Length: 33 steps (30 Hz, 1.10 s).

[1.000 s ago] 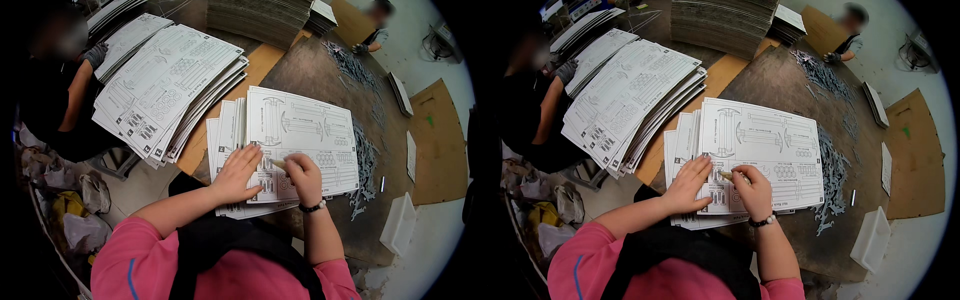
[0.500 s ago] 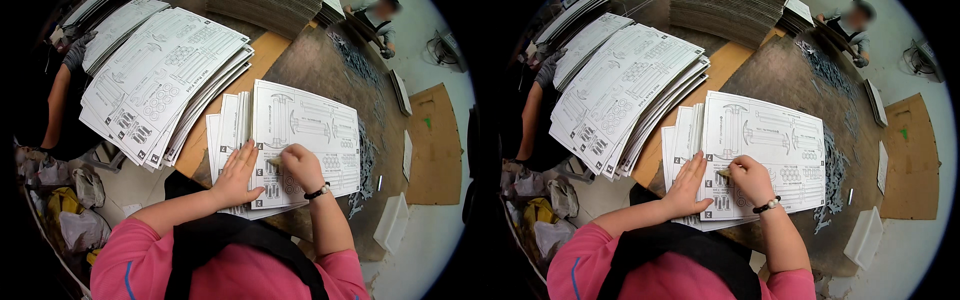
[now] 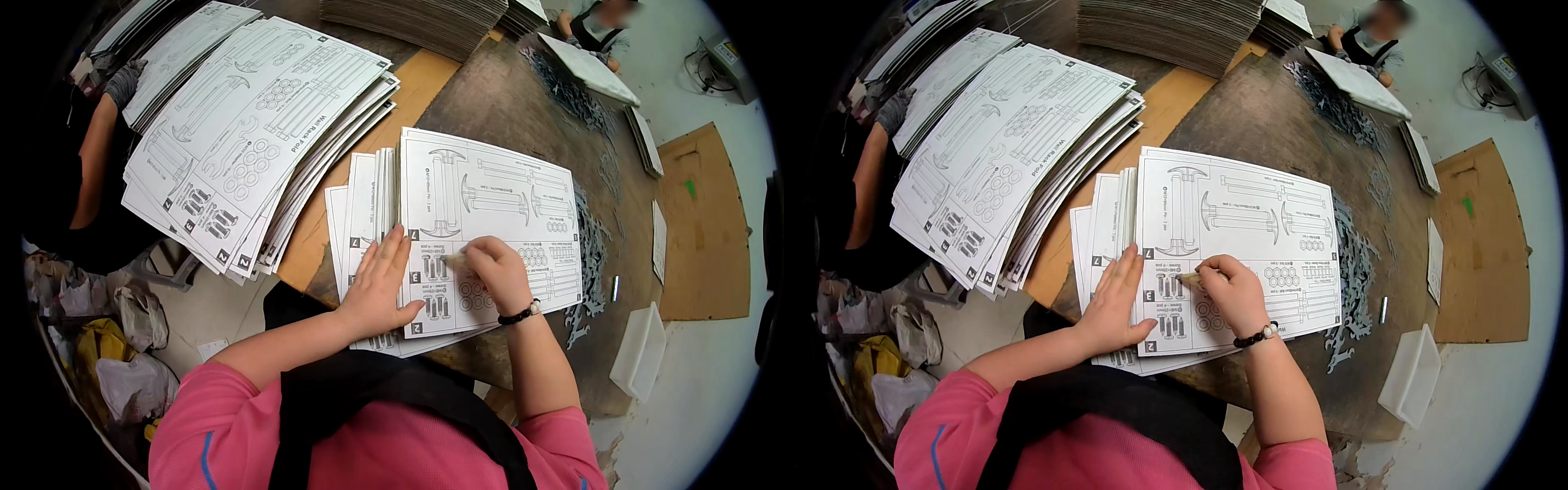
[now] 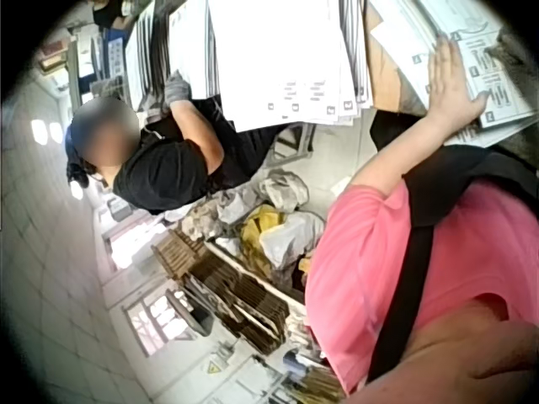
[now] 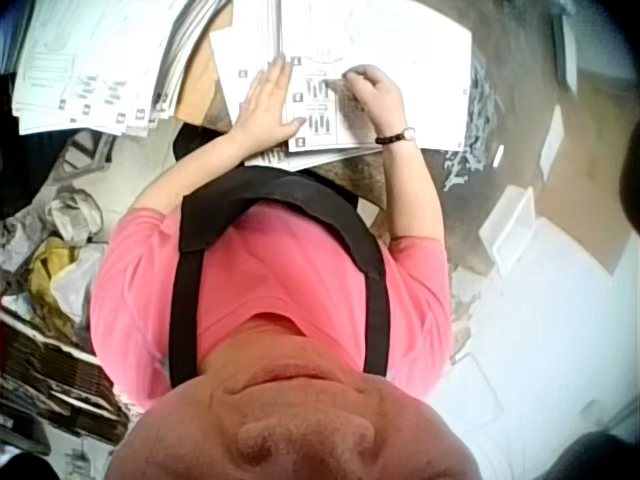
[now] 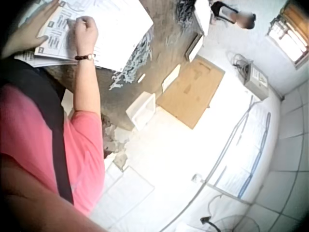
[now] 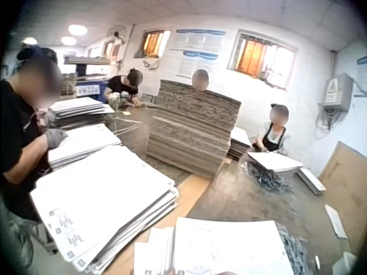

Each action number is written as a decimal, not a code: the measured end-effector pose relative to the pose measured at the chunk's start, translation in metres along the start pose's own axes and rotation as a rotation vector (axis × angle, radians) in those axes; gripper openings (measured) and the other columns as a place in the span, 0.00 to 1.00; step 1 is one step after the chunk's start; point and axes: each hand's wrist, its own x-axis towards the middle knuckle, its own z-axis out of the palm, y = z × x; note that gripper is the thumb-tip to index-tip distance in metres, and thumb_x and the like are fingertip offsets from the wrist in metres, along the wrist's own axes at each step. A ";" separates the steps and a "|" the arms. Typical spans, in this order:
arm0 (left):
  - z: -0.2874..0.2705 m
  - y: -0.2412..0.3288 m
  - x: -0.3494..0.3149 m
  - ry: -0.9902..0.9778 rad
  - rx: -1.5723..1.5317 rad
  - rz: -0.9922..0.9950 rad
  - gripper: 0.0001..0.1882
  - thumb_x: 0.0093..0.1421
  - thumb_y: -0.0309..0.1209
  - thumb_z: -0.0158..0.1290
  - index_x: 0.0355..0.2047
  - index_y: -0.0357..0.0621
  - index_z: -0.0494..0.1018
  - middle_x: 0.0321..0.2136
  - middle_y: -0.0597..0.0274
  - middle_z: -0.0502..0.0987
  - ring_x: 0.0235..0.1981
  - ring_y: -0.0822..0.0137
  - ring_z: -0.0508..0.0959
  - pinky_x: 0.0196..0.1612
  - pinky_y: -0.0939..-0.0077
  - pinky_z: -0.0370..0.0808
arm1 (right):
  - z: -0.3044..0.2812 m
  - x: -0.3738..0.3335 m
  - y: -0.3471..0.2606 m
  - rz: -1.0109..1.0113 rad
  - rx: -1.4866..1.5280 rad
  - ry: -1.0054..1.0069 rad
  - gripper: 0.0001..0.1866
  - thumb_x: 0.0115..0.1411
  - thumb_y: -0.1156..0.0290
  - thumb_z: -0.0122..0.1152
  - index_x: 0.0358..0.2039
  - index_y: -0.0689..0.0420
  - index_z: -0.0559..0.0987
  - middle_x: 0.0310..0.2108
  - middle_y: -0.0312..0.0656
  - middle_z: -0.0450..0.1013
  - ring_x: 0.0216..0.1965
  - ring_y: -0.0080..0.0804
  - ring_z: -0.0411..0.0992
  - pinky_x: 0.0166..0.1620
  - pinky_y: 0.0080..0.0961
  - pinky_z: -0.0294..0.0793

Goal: The person repeatedly rubs a small eraser over printed areas on a stack of flat paper sheets, then flips each sheet to continue erasing. The person works at a table in a workshop with other workers nearby.

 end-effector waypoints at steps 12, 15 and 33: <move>-0.002 0.002 0.001 -0.010 0.030 0.020 0.47 0.44 0.39 0.55 0.57 0.29 0.43 0.59 0.39 0.40 0.61 0.47 0.45 0.61 0.55 0.43 | 0.017 -0.009 -0.013 -0.576 -0.656 0.108 0.07 0.50 0.68 0.53 0.25 0.56 0.76 0.21 0.45 0.72 0.25 0.37 0.73 0.27 0.32 0.70; -0.002 0.002 -0.001 -0.015 0.048 0.005 0.46 0.45 0.40 0.54 0.58 0.30 0.44 0.60 0.39 0.40 0.61 0.48 0.45 0.61 0.55 0.42 | 0.005 -0.021 0.000 -0.247 -0.225 0.039 0.09 0.51 0.68 0.54 0.30 0.58 0.77 0.24 0.42 0.74 0.25 0.30 0.72 0.31 0.24 0.69; -0.001 0.006 0.000 0.008 0.047 -0.010 0.46 0.45 0.40 0.54 0.57 0.29 0.45 0.59 0.38 0.41 0.61 0.47 0.45 0.61 0.56 0.42 | 0.003 -0.031 -0.002 -0.204 -0.253 0.031 0.10 0.51 0.68 0.54 0.31 0.60 0.76 0.22 0.41 0.73 0.23 0.26 0.70 0.28 0.21 0.68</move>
